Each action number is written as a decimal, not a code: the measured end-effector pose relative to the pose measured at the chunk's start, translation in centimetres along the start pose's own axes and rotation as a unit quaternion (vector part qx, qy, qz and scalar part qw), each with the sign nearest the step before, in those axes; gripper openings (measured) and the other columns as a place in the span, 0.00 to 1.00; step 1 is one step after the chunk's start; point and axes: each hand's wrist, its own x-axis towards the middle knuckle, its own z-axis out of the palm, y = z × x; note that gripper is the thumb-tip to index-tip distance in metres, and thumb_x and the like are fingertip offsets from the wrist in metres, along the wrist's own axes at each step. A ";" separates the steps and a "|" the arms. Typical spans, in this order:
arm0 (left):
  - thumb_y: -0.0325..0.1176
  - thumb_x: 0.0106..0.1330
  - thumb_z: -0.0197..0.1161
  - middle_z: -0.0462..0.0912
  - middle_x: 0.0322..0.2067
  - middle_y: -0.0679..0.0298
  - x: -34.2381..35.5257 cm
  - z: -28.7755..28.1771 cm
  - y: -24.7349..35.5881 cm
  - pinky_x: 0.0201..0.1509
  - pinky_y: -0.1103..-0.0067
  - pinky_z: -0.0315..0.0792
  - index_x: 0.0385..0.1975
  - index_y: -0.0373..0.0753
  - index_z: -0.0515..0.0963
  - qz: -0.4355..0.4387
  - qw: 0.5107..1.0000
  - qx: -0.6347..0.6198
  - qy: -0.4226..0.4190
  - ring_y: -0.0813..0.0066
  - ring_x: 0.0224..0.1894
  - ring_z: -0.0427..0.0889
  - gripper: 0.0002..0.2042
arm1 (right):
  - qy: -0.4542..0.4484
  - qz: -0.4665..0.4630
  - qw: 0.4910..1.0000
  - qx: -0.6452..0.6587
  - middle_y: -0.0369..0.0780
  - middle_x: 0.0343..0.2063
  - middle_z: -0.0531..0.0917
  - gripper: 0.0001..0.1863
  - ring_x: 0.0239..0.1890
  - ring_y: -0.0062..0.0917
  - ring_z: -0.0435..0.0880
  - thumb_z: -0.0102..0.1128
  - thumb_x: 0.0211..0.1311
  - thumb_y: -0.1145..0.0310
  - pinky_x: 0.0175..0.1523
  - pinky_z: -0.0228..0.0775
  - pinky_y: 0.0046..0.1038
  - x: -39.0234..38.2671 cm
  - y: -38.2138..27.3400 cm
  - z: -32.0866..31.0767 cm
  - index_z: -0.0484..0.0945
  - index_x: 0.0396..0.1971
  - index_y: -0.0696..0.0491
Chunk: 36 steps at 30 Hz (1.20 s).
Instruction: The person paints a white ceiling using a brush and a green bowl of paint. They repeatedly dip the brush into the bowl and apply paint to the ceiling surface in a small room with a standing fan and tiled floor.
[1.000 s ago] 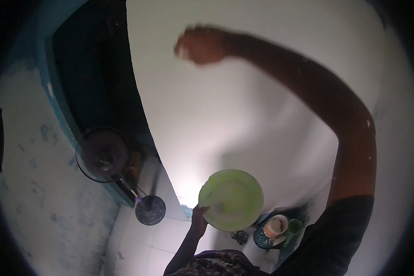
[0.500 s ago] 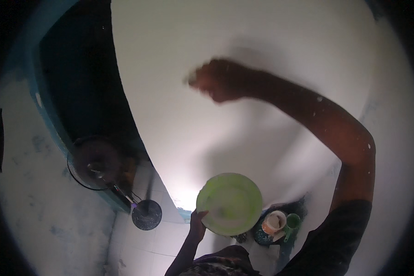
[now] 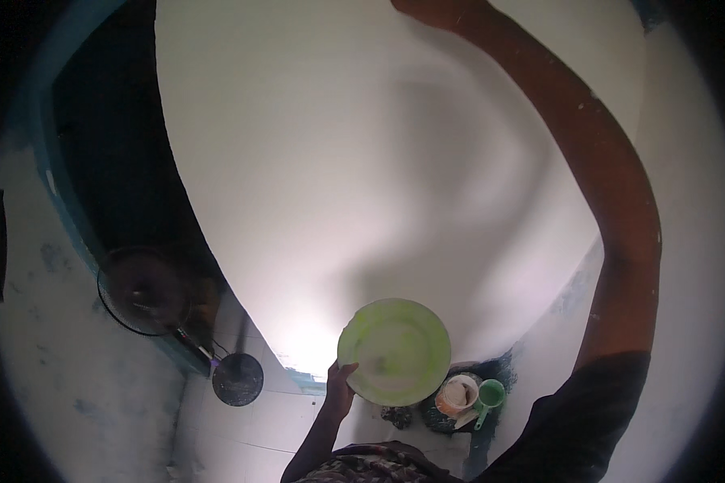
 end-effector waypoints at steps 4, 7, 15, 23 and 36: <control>0.32 0.60 0.55 0.76 0.47 0.54 -0.6 -1.2 0.9 0.52 0.69 0.74 0.55 0.30 0.66 0.022 1.000 0.004 0.010 0.63 0.49 0.78 0.22 | -0.060 -0.231 0.969 -0.061 0.41 0.42 0.81 0.19 0.45 0.32 0.80 0.60 0.48 0.76 0.50 0.76 0.32 -4.7 -2.8 8.0 0.76 0.44 0.53; 0.34 0.60 0.55 0.76 0.47 0.52 -0.5 -2.1 1.0 0.51 0.67 0.75 0.55 0.30 0.66 0.050 0.999 0.014 0.009 0.61 0.48 0.79 0.24 | -0.151 -0.221 0.957 0.110 0.39 0.35 0.79 0.12 0.40 0.29 0.81 0.62 0.48 0.74 0.42 0.79 0.31 -7.9 -11.4 8.7 0.77 0.36 0.50; 0.33 0.62 0.55 0.76 0.47 0.53 -1.0 -1.5 1.5 0.54 0.68 0.73 0.55 0.30 0.67 0.041 0.999 0.008 0.008 0.62 0.49 0.78 0.22 | -0.185 -0.036 0.963 0.191 0.41 0.34 0.83 0.09 0.37 0.36 0.82 0.62 0.55 0.73 0.48 0.73 0.34 -3.9 -6.4 5.5 0.80 0.37 0.53; 0.33 0.61 0.55 0.75 0.49 0.54 -0.3 0.0 0.8 0.53 0.69 0.74 0.56 0.32 0.67 0.023 0.999 0.004 -0.032 0.63 0.49 0.78 0.22 | -0.029 -0.070 0.994 -0.080 0.46 0.31 0.82 0.11 0.32 0.35 0.81 0.61 0.48 0.82 0.39 0.75 0.32 4.7 0.9 -1.4 0.78 0.34 0.62; 0.31 0.61 0.56 0.77 0.44 0.57 -0.5 -0.3 1.3 0.50 0.74 0.74 0.52 0.32 0.69 0.043 0.998 -0.054 0.000 0.68 0.46 0.79 0.19 | -0.341 0.042 0.928 0.144 0.39 0.37 0.83 0.09 0.42 0.35 0.80 0.62 0.56 0.70 0.56 0.67 0.34 0.0 -6.4 2.2 0.81 0.37 0.50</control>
